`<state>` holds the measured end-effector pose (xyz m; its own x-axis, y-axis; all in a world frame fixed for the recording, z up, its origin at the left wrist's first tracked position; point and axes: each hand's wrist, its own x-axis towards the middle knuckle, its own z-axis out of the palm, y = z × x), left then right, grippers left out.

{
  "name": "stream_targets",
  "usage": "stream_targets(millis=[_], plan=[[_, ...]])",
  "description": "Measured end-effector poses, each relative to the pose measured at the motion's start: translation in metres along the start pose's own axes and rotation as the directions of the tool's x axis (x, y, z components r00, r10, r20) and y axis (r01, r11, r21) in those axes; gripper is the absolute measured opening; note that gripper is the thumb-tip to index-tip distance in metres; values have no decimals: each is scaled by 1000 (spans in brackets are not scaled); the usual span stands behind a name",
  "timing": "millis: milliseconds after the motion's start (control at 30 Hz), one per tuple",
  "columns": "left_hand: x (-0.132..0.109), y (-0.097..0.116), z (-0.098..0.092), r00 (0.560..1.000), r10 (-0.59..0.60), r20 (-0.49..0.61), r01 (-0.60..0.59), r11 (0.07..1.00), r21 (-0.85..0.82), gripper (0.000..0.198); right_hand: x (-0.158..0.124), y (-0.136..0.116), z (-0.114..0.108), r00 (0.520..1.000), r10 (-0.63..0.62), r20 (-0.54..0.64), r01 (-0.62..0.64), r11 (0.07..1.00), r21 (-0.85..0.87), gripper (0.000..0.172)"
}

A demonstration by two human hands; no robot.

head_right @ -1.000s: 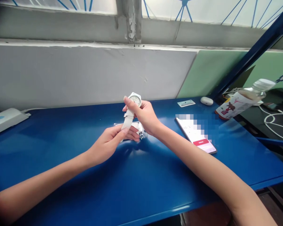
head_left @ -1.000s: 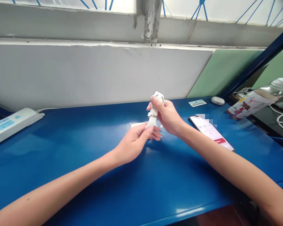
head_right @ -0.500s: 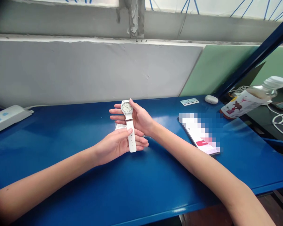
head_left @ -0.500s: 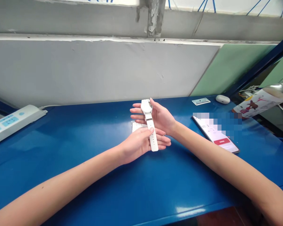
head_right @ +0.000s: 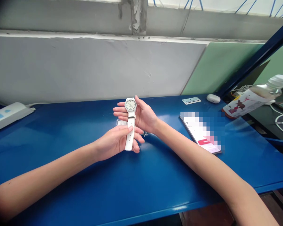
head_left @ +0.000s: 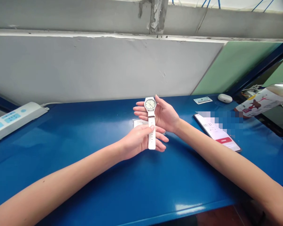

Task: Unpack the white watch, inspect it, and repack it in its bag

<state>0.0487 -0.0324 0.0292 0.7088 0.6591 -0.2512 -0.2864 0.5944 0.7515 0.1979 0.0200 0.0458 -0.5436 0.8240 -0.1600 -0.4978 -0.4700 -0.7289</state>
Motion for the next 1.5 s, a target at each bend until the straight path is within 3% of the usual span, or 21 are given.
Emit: stream_targets(millis=[233, 567, 900, 1167, 1367, 1500], plan=[[1, 0, 2, 998, -5, -68, 5, 1000, -1, 25, 0, -3, -2, 1000, 0, 19, 0, 1000, -25, 66], [2, -1, 4, 998, -23, -63, 21, 999, -34, 36, 1, -1, -5, 999, 22, 41, -19, 997, -74, 66], [2, -2, 1, 997, 5, -71, -5, 1000, -11, 30, 0, -5, -3, 999, 23, 48, -19, 996, -81, 66], [3, 2, 6, 975, 53, -217, -43, 998, 54, 29, 1, -5, -9, 999, -15, 50, 20, 996, -89, 49], [1, 1, 6, 964, 145, -224, -120, 985, 122, 14, 2, -7, -9, 998, -50, -49, 40, 984, -175, 49], [0, -3, 4, 967, 134, -217, -105, 985, 137, 11, 3, -8, -7, 981, -71, -182, 30, 976, -217, 37]])
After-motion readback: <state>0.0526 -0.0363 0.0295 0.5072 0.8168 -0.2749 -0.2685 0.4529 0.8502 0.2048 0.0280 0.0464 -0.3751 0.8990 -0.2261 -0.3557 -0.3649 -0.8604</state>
